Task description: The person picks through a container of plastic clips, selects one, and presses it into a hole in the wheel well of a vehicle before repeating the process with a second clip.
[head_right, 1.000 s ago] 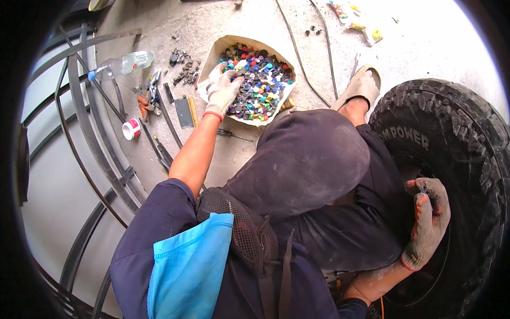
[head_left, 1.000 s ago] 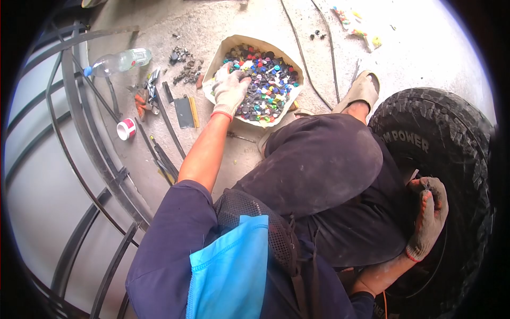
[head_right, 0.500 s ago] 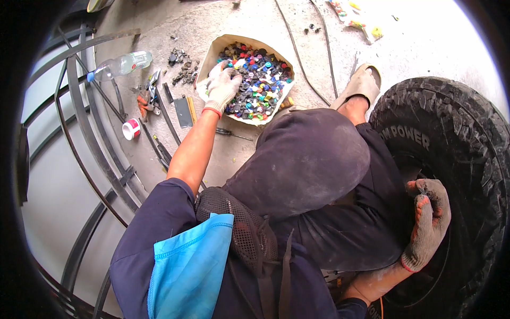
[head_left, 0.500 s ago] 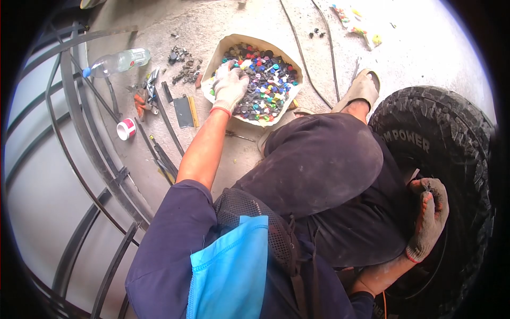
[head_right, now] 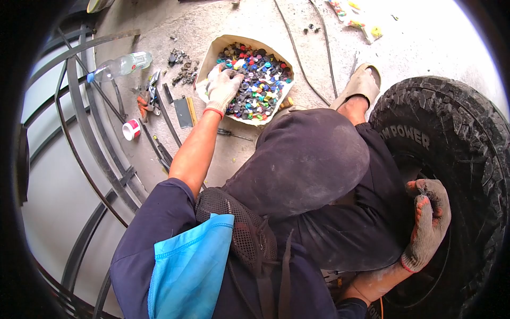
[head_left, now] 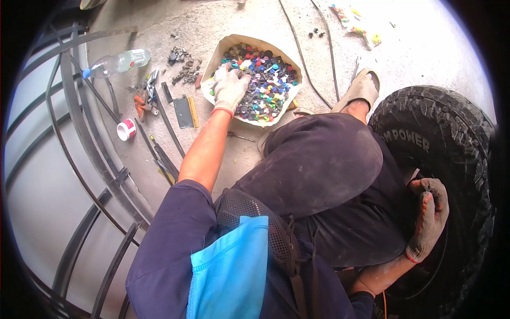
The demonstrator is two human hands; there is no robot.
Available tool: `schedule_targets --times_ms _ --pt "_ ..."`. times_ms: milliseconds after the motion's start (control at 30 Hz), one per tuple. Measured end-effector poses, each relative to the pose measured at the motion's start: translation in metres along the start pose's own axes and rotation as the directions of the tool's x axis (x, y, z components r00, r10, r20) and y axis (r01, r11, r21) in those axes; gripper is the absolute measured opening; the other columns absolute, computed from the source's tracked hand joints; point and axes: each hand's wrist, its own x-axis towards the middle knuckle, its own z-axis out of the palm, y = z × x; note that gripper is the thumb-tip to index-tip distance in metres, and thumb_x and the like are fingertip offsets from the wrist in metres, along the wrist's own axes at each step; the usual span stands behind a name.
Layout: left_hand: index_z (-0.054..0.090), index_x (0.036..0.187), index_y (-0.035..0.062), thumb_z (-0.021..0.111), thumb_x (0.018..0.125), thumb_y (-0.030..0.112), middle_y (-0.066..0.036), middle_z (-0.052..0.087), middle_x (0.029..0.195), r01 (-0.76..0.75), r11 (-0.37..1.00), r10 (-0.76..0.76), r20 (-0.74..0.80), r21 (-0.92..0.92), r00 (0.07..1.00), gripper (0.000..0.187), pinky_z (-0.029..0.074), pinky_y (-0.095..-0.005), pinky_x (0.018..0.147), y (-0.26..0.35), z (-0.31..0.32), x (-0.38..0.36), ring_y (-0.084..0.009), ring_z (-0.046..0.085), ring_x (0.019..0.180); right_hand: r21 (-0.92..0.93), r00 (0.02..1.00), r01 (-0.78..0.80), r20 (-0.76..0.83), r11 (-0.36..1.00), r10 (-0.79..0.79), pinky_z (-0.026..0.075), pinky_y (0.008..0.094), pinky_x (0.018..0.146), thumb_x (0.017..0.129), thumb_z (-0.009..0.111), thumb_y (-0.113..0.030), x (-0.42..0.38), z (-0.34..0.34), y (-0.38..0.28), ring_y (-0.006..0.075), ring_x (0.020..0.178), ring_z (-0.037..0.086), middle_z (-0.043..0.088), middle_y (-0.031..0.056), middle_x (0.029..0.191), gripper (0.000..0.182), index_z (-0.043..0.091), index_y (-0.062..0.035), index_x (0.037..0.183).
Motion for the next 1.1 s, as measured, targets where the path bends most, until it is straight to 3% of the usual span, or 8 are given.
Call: schedule_targets --times_ms 367,667,767,800,833,867,967,1100 --pt "0.068 0.131 0.0049 0.063 0.093 0.043 -0.016 0.044 0.157 -0.065 0.955 0.049 0.061 0.288 0.997 0.054 0.029 -0.0512 0.119 0.028 -0.008 0.0 -0.0348 0.037 0.145 0.032 1.0 -0.002 0.0 0.999 0.002 0.048 0.0315 0.094 0.097 0.066 -0.02 0.0 0.0 0.0 0.0169 0.094 0.062 0.064 0.0093 0.101 0.025 0.064 0.0037 0.106" --pt "0.072 0.122 0.0075 0.068 0.089 0.044 -0.012 0.048 0.153 -0.027 0.983 0.036 -0.049 0.181 0.998 0.049 0.034 -0.0529 0.113 0.017 0.006 0.005 -0.032 0.04 0.142 0.04 1.0 -0.003 0.002 0.999 0.003 0.048 0.0318 0.094 0.097 0.065 -0.016 0.0 -0.002 0.001 0.0165 0.095 0.063 0.065 0.0097 0.103 0.023 0.064 0.0037 0.109" --pt "0.068 0.124 0.0014 0.069 0.093 0.04 -0.018 0.062 0.138 -0.125 0.991 0.111 -0.23 -0.05 0.967 0.049 0.044 -0.045 0.108 0.002 0.0 -0.006 -0.0335 0.058 0.126 0.056 1.0 -0.005 0.002 0.998 0.005 0.048 0.032 0.094 0.097 0.065 -0.016 0.0 -0.002 0.001 0.017 0.097 0.063 0.065 0.0101 0.103 0.023 0.065 0.0035 0.109" --pt "0.069 0.121 0.0016 0.069 0.094 0.034 -0.018 0.066 0.129 -0.011 0.814 -0.033 -0.066 -0.581 0.997 0.042 0.05 -0.0425 0.101 -0.001 -0.005 -0.008 -0.0317 0.064 0.117 0.059 1.0 -0.011 -0.002 0.998 0.011 0.048 0.0322 0.094 0.098 0.065 -0.017 0.0 -0.002 0.0 0.0172 0.097 0.064 0.065 0.0102 0.103 0.023 0.065 0.0035 0.11" --pt "0.069 0.119 0.0019 0.07 0.095 0.028 -0.019 0.071 0.12 0.166 0.382 -0.07 0.151 -0.909 0.986 0.035 0.056 -0.04 0.095 -0.005 -0.01 -0.011 -0.0298 0.07 0.108 0.061 1.0 -0.015 -0.002 0.998 0.015 0.048 0.0323 0.094 0.098 0.066 -0.017 -0.001 -0.002 -0.001 0.0175 0.097 0.064 0.065 0.0102 0.103 0.024 0.065 0.0035 0.11" --pt "0.069 0.112 0.004 0.068 0.097 0.018 -0.017 0.074 0.108 0.259 -0.034 -0.017 0.26 -0.965 0.966 0.021 0.062 -0.038 0.085 -0.009 -0.015 -0.013 -0.0277 0.074 0.094 0.061 1.0 -0.012 0.001 0.998 0.012 0.048 0.0323 0.094 0.098 0.066 -0.017 -0.001 -0.002 0.0 0.0175 0.097 0.064 0.065 0.0102 0.103 0.024 0.065 0.0035 0.11" --pt "0.068 0.108 0.0034 0.066 0.097 0.015 -0.019 0.074 0.106 0.437 -0.355 0.361 0.31 -0.826 0.88 0.016 0.064 -0.0468 0.082 -0.019 -0.033 -0.024 -0.0301 0.075 0.094 0.08 1.0 0.021 0.017 0.997 -0.023 0.049 0.0318 0.094 0.098 0.067 -0.018 0.0 -0.003 0.003 0.0179 0.098 0.065 0.065 0.0097 0.104 0.025 0.065 0.0035 0.111" --pt "0.068 0.107 0.0032 0.065 0.098 0.015 -0.02 0.074 0.105 0.478 -0.348 0.44 0.31 -0.806 0.843 0.015 0.064 -0.049 0.082 -0.013 -0.043 -0.028 -0.0309 0.075 0.09 0.124 1.0 0.013 -0.014 0.992 -0.011 0.05 0.0307 0.092 0.099 0.069 -0.019 0.0 -0.003 0.008 0.0181 0.098 0.065 0.065 0.0086 0.105 0.026 0.066 0.0031 0.112"
